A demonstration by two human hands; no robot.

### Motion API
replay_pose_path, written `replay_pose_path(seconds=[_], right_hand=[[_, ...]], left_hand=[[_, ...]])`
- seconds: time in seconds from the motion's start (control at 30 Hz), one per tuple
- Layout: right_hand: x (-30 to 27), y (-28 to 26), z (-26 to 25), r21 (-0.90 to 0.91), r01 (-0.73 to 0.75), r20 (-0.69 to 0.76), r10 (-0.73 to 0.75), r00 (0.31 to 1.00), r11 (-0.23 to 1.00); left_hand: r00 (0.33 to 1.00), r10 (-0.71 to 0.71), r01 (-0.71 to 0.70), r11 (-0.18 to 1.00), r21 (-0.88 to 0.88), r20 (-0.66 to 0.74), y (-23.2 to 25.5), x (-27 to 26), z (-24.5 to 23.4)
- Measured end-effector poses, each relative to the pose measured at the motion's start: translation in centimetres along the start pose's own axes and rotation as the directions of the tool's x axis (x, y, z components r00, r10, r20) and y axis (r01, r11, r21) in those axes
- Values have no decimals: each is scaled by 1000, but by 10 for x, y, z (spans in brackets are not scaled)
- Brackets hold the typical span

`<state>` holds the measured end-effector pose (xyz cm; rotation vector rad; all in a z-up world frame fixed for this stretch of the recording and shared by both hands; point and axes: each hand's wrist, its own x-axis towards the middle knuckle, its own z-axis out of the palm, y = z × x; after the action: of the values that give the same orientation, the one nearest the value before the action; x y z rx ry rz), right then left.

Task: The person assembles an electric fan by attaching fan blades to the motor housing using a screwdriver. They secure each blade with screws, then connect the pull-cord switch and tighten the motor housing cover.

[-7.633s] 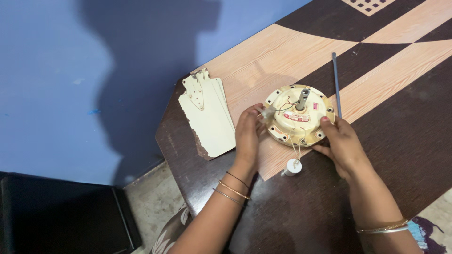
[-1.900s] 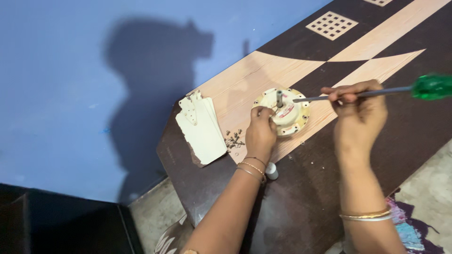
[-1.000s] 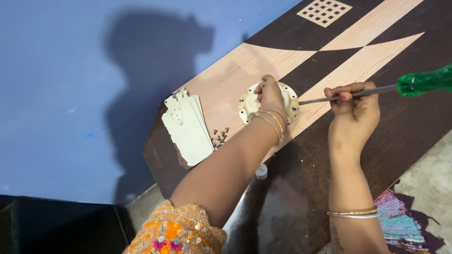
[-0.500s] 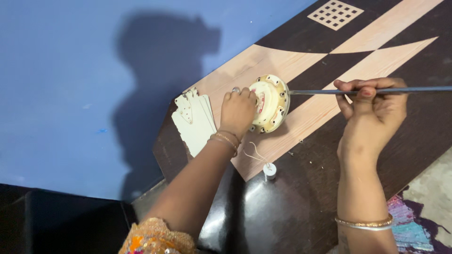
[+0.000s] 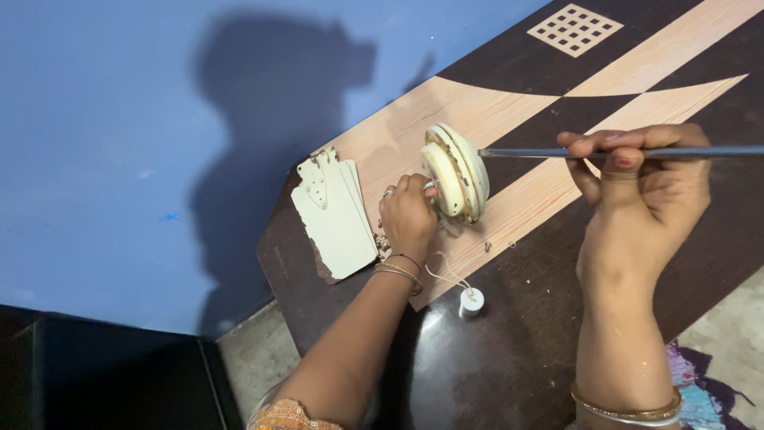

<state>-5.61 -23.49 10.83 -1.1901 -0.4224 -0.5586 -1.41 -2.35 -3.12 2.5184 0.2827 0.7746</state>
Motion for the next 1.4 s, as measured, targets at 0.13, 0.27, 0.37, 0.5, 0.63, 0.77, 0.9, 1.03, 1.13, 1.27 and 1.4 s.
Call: replay_pose_path(seconds=[0.13, 0.27, 0.37, 0.5, 0.63, 0.77, 0.9, 1.03, 1.13, 1.27, 1.4], right_hand=[[-1, -4, 6, -14, 15, 64, -14, 998, 1000], [-5, -7, 15, 7, 20, 123, -21, 992, 1000], [-7, -9, 21, 49, 26, 163, -34, 986, 998], [-9, -13, 23, 42, 64, 184, -71, 980, 997], [-9, -17, 23, 9, 96, 208, -96, 973, 995], [-9, -18, 26, -36, 91, 211, -82, 974, 995], [-10, -18, 27, -22, 87, 206, -81, 975, 996], [-10, -20, 30, -70, 93, 206, -77, 976, 993], [-10, -21, 31, -144, 100, 220, -67, 973, 984], [-6, -25, 28, -175, 85, 212, -47, 976, 981], [-2, -29, 25, -128, -15, 174, 37, 984, 992]], left_hand=[[1000, -3, 3, 999, -34, 16, -4, -1, -5], [998, 6, -5, 1000, -18, 67, -1, 0, -8], [996, 9, -9, 1000, -4, 93, 1, 0, -10], [992, 2, -3, 1000, 8, 128, -2, -4, -13], [994, -4, 3, 1000, 6, 113, -1, -5, -14], [991, -14, 12, 1000, 15, 132, 1, -4, -13], [994, 19, -20, 1000, 13, 112, -1, -5, -10], [993, 27, -31, 999, 31, 117, -1, -5, -12], [988, 11, -16, 999, 30, 153, 4, -3, -21], [919, -134, 124, 991, 52, 370, 17, 15, -44], [794, 65, 21, 991, -134, 605, 25, 32, -72]])
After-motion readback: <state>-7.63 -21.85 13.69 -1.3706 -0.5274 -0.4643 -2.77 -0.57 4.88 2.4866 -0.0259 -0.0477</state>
